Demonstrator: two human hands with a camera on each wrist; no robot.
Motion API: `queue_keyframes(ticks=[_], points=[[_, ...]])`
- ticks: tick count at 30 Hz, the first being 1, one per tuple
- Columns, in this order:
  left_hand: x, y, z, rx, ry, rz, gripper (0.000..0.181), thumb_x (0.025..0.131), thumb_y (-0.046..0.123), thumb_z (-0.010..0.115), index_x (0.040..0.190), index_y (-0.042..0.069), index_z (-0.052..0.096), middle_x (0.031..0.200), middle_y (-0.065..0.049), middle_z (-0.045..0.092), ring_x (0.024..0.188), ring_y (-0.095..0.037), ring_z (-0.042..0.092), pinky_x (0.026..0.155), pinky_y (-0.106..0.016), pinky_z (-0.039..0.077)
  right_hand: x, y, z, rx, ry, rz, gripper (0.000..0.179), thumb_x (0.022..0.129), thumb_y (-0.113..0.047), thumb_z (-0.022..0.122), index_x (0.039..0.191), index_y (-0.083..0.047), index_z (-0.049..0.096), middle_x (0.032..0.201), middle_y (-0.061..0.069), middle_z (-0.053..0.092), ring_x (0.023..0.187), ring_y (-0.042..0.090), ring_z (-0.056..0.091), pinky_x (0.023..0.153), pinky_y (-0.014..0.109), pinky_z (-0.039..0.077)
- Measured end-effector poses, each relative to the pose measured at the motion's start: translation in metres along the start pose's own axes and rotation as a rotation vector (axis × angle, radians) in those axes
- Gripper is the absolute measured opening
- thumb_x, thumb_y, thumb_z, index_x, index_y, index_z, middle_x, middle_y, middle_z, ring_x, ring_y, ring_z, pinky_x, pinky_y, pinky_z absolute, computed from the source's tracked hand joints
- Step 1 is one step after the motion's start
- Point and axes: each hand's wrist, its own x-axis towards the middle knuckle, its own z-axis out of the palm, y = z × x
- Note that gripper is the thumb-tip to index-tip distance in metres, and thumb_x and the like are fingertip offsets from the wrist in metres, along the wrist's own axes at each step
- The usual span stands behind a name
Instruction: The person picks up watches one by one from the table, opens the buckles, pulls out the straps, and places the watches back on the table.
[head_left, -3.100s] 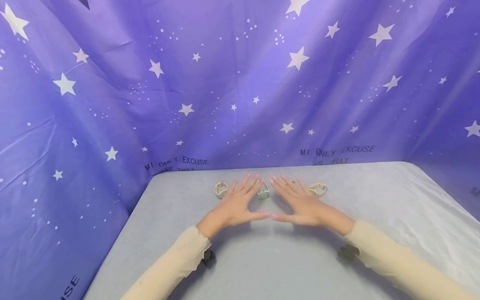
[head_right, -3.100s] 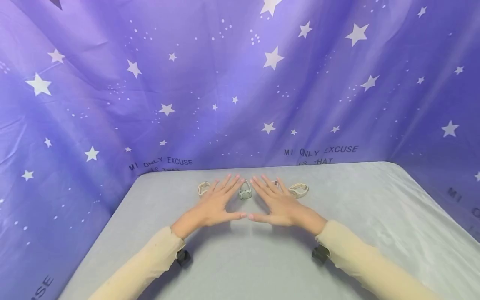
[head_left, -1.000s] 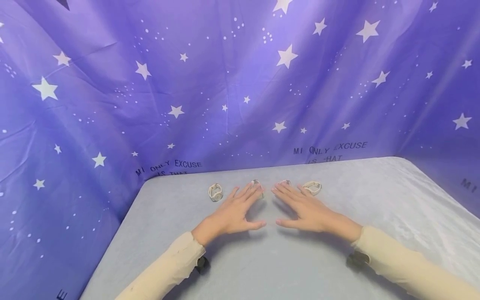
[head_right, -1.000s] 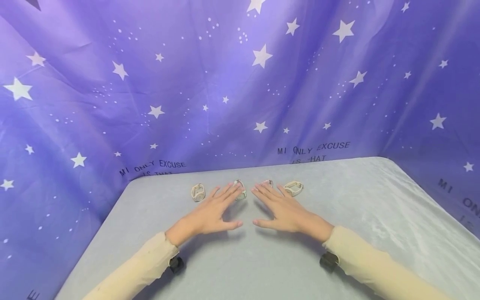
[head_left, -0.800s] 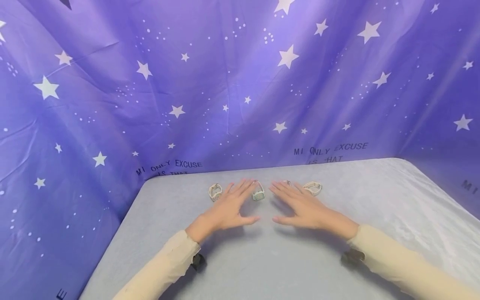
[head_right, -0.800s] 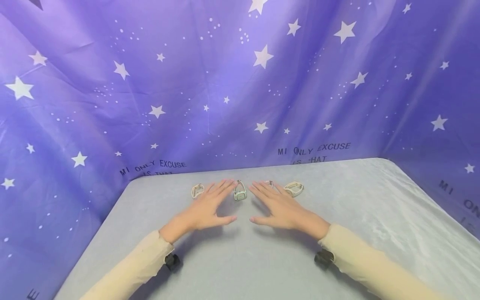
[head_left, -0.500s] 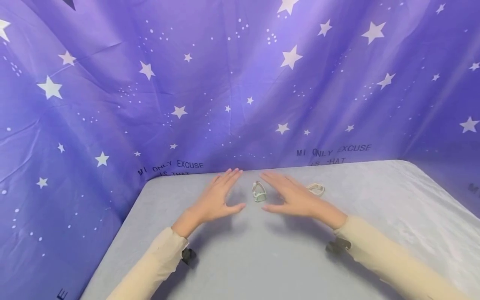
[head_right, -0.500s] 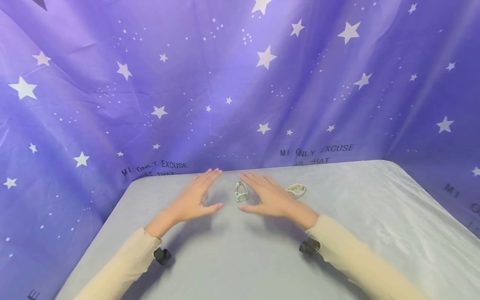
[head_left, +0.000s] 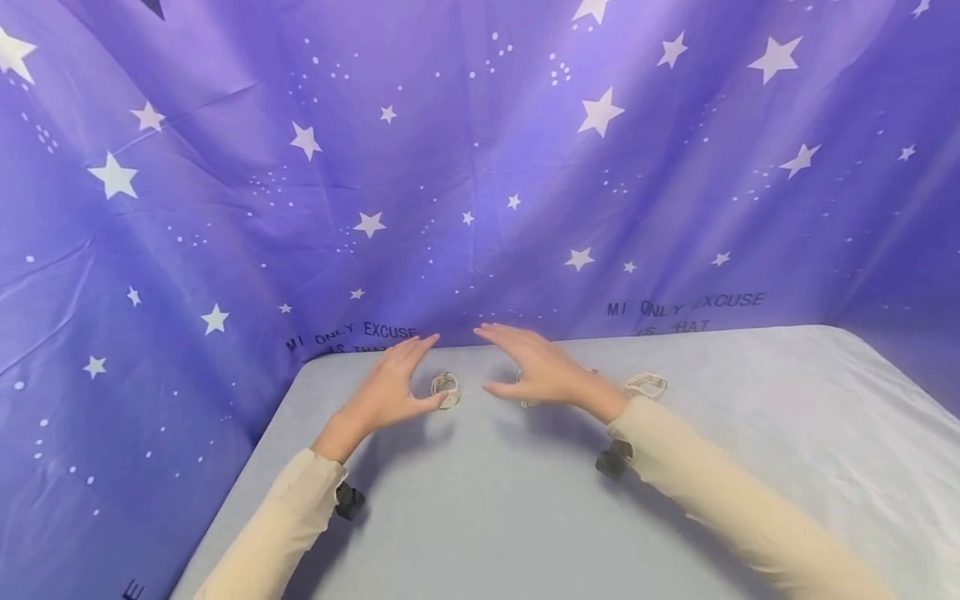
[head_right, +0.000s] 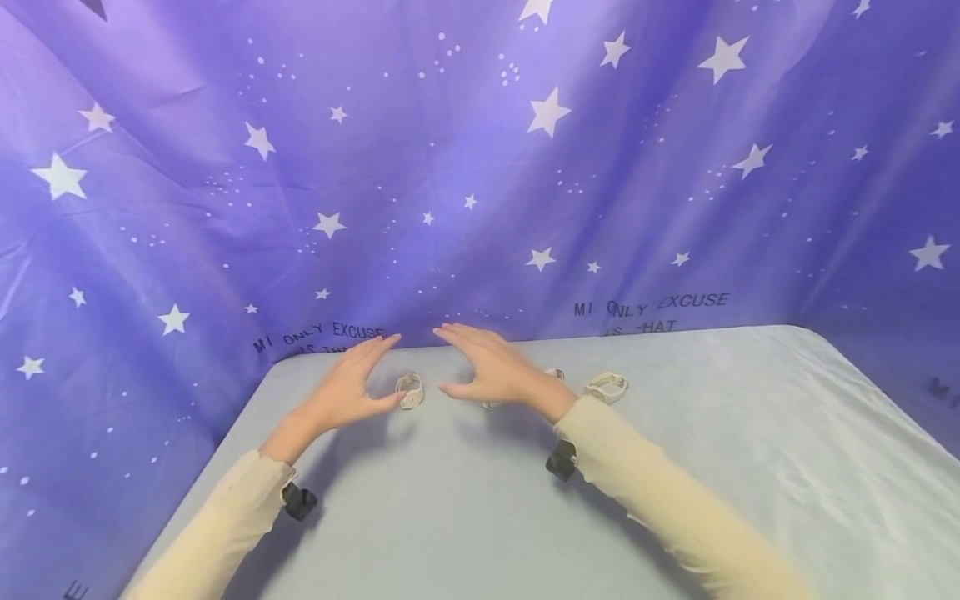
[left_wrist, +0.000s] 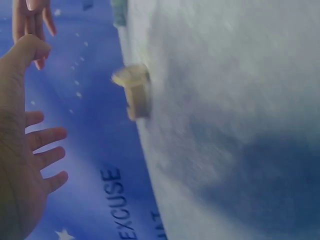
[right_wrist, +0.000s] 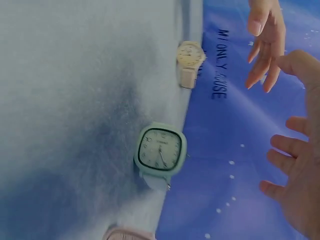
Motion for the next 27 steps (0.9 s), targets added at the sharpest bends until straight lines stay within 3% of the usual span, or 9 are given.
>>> queue_keyframes(ticks=[7, 13, 20, 27], points=[[0.001, -0.017, 0.012, -0.006, -0.031, -0.036, 0.088, 0.082, 0.052, 0.075, 0.151, 0.006, 0.044, 0.15, -0.019, 0.053, 0.14, -0.042, 0.047, 0.119, -0.062, 0.034, 0.029, 0.006, 0.024, -0.048, -0.052, -0.059, 0.082, 0.091, -0.043, 0.07, 0.156, -0.007, 0.037, 0.162, 0.017, 0.039, 0.151, 0.035, 0.035, 0.123, 0.061, 0.028], [0.002, -0.027, 0.02, 0.021, -0.096, -0.062, 0.085, 0.081, 0.053, 0.075, 0.147, 0.006, 0.048, 0.148, -0.019, 0.055, 0.139, -0.041, 0.048, 0.12, -0.062, 0.033, 0.047, 0.007, 0.044, -0.103, -0.09, -0.07, 0.082, 0.088, -0.041, 0.073, 0.154, -0.005, 0.04, 0.159, 0.019, 0.042, 0.15, 0.036, 0.037, 0.123, 0.059, 0.03], [0.002, -0.031, 0.025, 0.068, -0.126, -0.054, 0.078, 0.079, 0.052, 0.075, 0.139, 0.005, 0.056, 0.134, -0.018, 0.065, 0.126, -0.039, 0.059, 0.112, -0.061, 0.043, 0.059, 0.009, 0.059, -0.156, -0.124, -0.053, 0.084, 0.086, -0.043, 0.073, 0.154, -0.006, 0.04, 0.158, 0.02, 0.044, 0.147, 0.036, 0.041, 0.121, 0.06, 0.033], [0.001, -0.032, 0.03, 0.075, -0.183, -0.086, 0.078, 0.079, 0.053, 0.075, 0.14, 0.008, 0.056, 0.14, -0.021, 0.061, 0.132, -0.042, 0.055, 0.114, -0.064, 0.04, 0.063, 0.015, 0.076, -0.175, -0.146, -0.038, 0.081, 0.086, -0.043, 0.071, 0.152, -0.004, 0.044, 0.157, 0.018, 0.046, 0.146, 0.036, 0.042, 0.121, 0.06, 0.033]])
